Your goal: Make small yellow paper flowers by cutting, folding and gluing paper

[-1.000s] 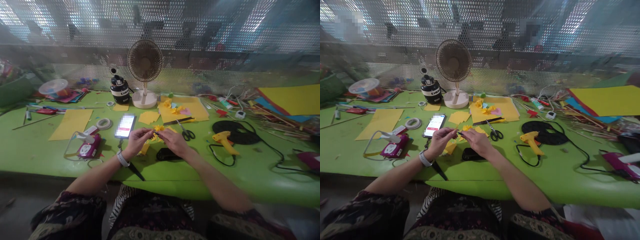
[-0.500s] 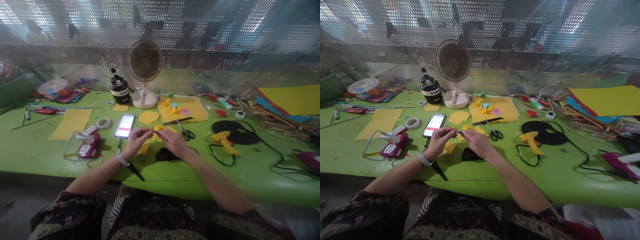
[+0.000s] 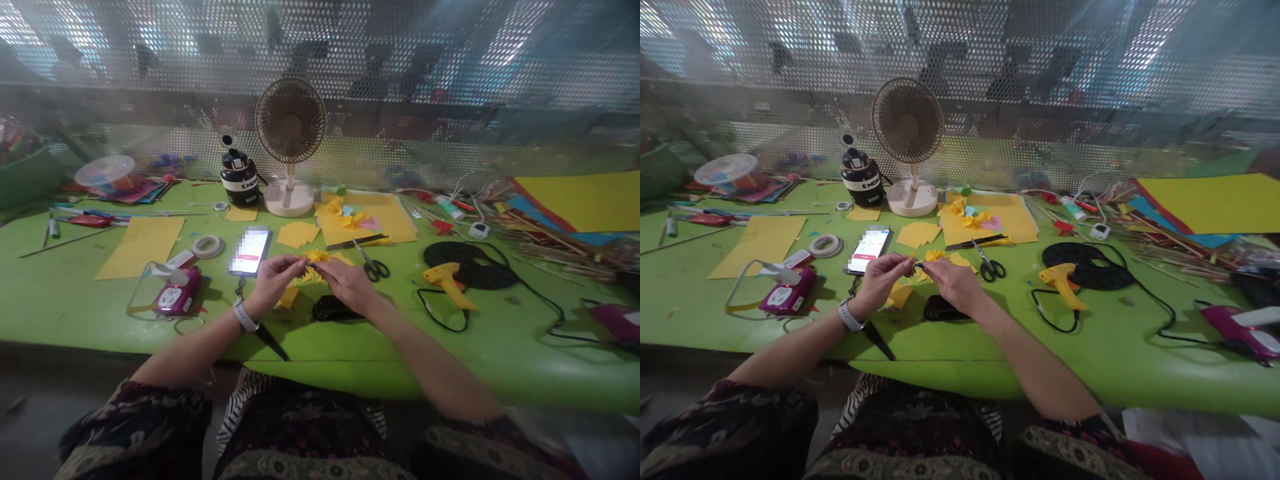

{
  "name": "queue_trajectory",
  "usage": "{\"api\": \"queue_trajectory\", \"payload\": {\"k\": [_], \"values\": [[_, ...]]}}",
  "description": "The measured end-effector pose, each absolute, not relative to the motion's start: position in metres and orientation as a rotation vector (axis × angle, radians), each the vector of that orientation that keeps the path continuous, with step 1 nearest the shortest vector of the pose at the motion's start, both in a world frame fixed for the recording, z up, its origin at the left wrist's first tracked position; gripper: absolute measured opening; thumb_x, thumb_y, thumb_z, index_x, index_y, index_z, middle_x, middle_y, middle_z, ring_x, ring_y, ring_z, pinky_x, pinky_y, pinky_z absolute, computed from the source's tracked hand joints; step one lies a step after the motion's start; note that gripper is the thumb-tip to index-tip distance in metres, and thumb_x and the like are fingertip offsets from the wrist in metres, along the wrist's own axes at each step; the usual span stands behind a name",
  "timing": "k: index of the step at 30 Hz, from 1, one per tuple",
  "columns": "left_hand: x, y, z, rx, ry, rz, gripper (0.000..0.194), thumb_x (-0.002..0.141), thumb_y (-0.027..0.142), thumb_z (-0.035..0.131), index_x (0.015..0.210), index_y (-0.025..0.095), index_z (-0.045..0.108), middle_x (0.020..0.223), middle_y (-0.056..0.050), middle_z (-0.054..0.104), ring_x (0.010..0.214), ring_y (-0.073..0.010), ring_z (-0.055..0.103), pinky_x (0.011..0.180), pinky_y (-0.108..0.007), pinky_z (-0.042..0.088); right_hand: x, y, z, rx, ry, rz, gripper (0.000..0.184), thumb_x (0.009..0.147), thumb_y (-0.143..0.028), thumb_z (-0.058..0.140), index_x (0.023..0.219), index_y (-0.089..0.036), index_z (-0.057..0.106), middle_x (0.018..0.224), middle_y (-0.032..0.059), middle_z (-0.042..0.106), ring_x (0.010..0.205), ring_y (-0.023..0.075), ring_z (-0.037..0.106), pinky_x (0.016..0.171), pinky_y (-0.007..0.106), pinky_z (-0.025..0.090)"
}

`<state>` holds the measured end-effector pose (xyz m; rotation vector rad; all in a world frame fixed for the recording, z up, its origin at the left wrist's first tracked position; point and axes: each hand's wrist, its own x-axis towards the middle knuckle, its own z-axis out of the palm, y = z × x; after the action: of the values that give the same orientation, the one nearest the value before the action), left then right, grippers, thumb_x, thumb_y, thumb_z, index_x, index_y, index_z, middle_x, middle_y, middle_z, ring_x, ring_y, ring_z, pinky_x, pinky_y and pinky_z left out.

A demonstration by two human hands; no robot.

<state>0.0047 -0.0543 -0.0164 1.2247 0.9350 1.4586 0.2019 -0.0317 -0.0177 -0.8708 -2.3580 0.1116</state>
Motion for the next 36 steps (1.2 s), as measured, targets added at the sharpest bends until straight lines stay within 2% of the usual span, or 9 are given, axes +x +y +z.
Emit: {"api": "queue_trajectory", "payload": {"k": [9, 19, 25, 36], "values": [[0.0, -0.05, -0.026, 1.267, 0.897, 1.511, 0.019, 0.074, 0.035, 0.081, 0.078, 0.017, 0.074, 0.07, -0.003, 0.073, 0.062, -0.0107, 0.066, 0.061, -0.025, 0.056, 0.201, -0.033, -0.016, -0.875, -2.365, 0.094, 0.033, 0.104, -0.033, 0.041, 0.119, -0.021, 0.067, 0.106, 0.0092, 0.075, 0.091, 0.0208, 0.073, 0.078, 0.033, 0.06], [-0.002, -0.048, -0.023, 1.225, 0.911, 1.561, 0.02, 0.073, 0.035, 0.082, 0.081, 0.017, 0.075, 0.069, -0.002, 0.072, 0.062, -0.0106, 0.065, 0.062, -0.026, 0.054, 0.202, -0.031, -0.016, -0.861, -2.345, 0.049, 0.035, 0.104, -0.036, 0.04, 0.116, -0.019, 0.068, 0.103, 0.0086, 0.075, 0.087, 0.0196, 0.072, 0.074, 0.032, 0.059], [-0.004, -0.047, -0.02, 1.219, 0.915, 1.568, 0.019, 0.075, 0.034, 0.081, 0.081, 0.017, 0.076, 0.07, -0.002, 0.072, 0.062, -0.0102, 0.064, 0.062, -0.024, 0.054, 0.204, -0.03, -0.013, -0.841, -2.363, 0.018, 0.037, 0.104, -0.036, 0.04, 0.116, -0.017, 0.069, 0.102, 0.0095, 0.076, 0.08, 0.0187, 0.072, 0.067, 0.031, 0.058], [-0.005, -0.044, -0.021, 1.17, 0.943, 1.601, 0.022, 0.074, 0.037, 0.081, 0.079, 0.017, 0.075, 0.066, -0.001, 0.068, 0.06, -0.0093, 0.06, 0.06, -0.023, 0.049, 0.206, -0.031, -0.009, -0.883, -2.389, 0.007, 0.038, 0.104, -0.038, 0.038, 0.113, -0.017, 0.069, 0.1, 0.0085, 0.076, 0.083, 0.0187, 0.071, 0.068, 0.029, 0.053]]}}
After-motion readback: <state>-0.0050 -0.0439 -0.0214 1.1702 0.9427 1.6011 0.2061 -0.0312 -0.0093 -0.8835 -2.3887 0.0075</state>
